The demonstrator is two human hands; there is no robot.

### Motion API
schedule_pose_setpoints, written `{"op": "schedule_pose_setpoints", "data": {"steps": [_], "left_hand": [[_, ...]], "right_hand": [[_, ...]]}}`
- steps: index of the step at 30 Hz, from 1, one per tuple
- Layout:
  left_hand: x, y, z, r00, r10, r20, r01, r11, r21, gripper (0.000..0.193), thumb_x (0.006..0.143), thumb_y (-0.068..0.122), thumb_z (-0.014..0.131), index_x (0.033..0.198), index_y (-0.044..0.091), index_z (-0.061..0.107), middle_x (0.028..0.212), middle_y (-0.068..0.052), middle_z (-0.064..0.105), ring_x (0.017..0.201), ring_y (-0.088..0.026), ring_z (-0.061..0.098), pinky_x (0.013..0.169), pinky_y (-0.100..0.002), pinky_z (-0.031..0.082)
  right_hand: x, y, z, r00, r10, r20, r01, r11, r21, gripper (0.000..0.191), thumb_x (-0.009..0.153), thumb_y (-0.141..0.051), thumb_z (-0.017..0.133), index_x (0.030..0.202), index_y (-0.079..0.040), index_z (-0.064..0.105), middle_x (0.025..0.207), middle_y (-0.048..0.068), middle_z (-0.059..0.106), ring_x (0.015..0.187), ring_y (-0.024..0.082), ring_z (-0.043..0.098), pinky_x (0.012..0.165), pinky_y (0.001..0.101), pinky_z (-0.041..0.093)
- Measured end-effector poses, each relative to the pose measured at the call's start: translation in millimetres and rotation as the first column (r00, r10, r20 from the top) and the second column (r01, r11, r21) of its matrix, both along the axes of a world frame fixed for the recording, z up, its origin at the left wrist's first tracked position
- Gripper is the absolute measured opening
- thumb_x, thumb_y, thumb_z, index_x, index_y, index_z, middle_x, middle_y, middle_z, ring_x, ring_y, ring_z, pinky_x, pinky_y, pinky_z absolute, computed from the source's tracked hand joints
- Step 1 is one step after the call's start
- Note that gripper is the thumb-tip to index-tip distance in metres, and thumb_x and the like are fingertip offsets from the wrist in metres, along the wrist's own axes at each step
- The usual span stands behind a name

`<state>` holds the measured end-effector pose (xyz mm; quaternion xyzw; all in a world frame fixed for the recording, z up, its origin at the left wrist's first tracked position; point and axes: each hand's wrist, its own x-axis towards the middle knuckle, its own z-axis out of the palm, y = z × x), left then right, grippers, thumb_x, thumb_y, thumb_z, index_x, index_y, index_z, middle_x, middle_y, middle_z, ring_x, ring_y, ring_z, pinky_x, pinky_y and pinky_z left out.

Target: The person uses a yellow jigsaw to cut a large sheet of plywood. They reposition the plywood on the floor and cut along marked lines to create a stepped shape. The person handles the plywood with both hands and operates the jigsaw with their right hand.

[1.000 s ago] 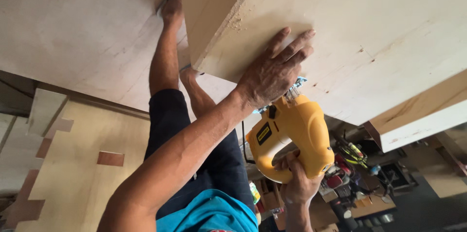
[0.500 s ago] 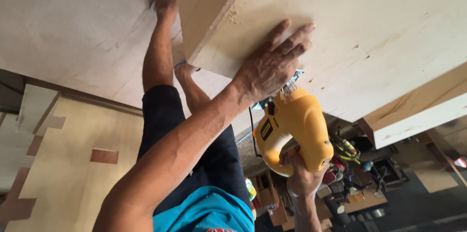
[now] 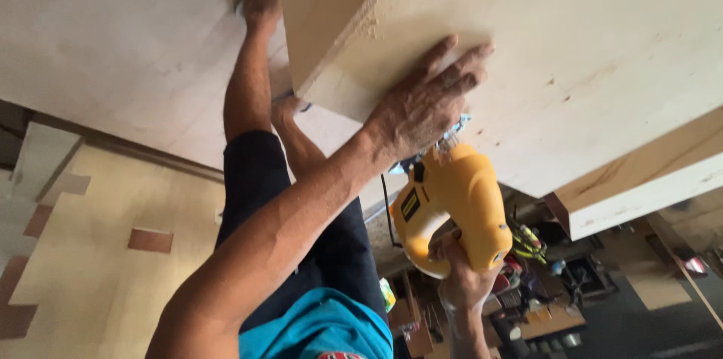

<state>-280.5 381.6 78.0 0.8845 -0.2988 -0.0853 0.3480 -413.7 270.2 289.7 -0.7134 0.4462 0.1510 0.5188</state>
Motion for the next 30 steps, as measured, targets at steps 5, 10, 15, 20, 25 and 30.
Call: {"op": "schedule_pose_setpoints", "data": {"steps": [5,10,15,20,25,30], "left_hand": [[4.5,-1.2,3.3,0.999,-0.024,-0.025,0.024,1.0,-0.008,0.02,0.09,0.007,0.073,0.071,0.012,0.071,0.156,-0.004,0.049,0.159,-0.025,0.018,0.134,-0.049,0.003],[2.7,-4.0,0.7,0.998,-0.048,0.047,0.044,0.997,0.069,0.02,0.087,0.01,0.072,0.067,0.013,0.07,0.158,-0.001,0.049,0.157,-0.023,0.018,0.131,-0.051,0.002],[3.8,-3.1,5.0,0.999,-0.03,-0.026,0.03,1.0,-0.009,0.021,0.089,0.008,0.072,0.07,0.014,0.072,0.159,0.001,0.05,0.159,-0.023,0.016,0.134,-0.049,0.002],[13.8,-1.5,8.4,0.992,-0.112,-0.054,0.114,0.992,0.049,0.019,0.085,0.009,0.072,0.067,0.013,0.075,0.157,0.003,0.049,0.156,-0.024,0.017,0.13,-0.05,0.003],[14.0,-1.3,9.5,0.998,-0.069,0.0,0.069,0.994,0.08,0.013,0.085,0.009,0.073,0.073,0.015,0.076,0.159,0.007,0.049,0.157,-0.021,0.017,0.132,-0.049,0.002],[16.6,-1.1,7.1,0.99,-0.119,-0.072,0.123,0.991,0.06,0.016,0.085,0.01,0.073,0.071,0.014,0.077,0.16,0.005,0.047,0.156,-0.022,0.017,0.131,-0.048,0.005]], "right_hand": [[1.3,-7.0,-1.3,0.997,0.082,-0.006,-0.082,0.997,0.007,0.012,0.084,0.01,0.061,0.094,0.004,0.063,0.075,0.01,0.065,0.06,0.019,0.066,0.057,0.0319,0.056],[0.8,-13.5,1.1,0.995,0.096,-0.033,-0.096,0.995,-0.002,0.009,0.086,0.01,0.062,0.094,0.004,0.063,0.077,0.01,0.064,0.063,0.018,0.065,0.058,0.0308,0.058],[1.7,-9.4,4.1,0.982,0.172,-0.074,-0.176,0.982,-0.062,0.011,0.085,0.01,0.062,0.094,0.005,0.064,0.079,0.01,0.067,0.066,0.017,0.066,0.061,0.0297,0.055],[10.9,-9.5,0.9,0.931,0.36,-0.056,-0.364,0.916,-0.168,0.01,0.083,0.009,0.063,0.092,0.003,0.063,0.079,0.008,0.066,0.064,0.016,0.066,0.058,0.0284,0.054],[16.0,-23.3,2.7,0.695,0.712,-0.095,-0.706,0.653,-0.274,0.006,0.085,0.008,0.064,0.084,0.002,0.065,0.079,0.006,0.067,0.065,0.014,0.067,0.059,0.0271,0.055],[8.1,-22.8,-1.0,0.906,0.421,-0.048,-0.423,0.899,-0.115,0.006,0.083,0.006,0.061,0.088,0.003,0.063,0.078,0.007,0.068,0.061,0.016,0.067,0.056,0.0286,0.057]]}}
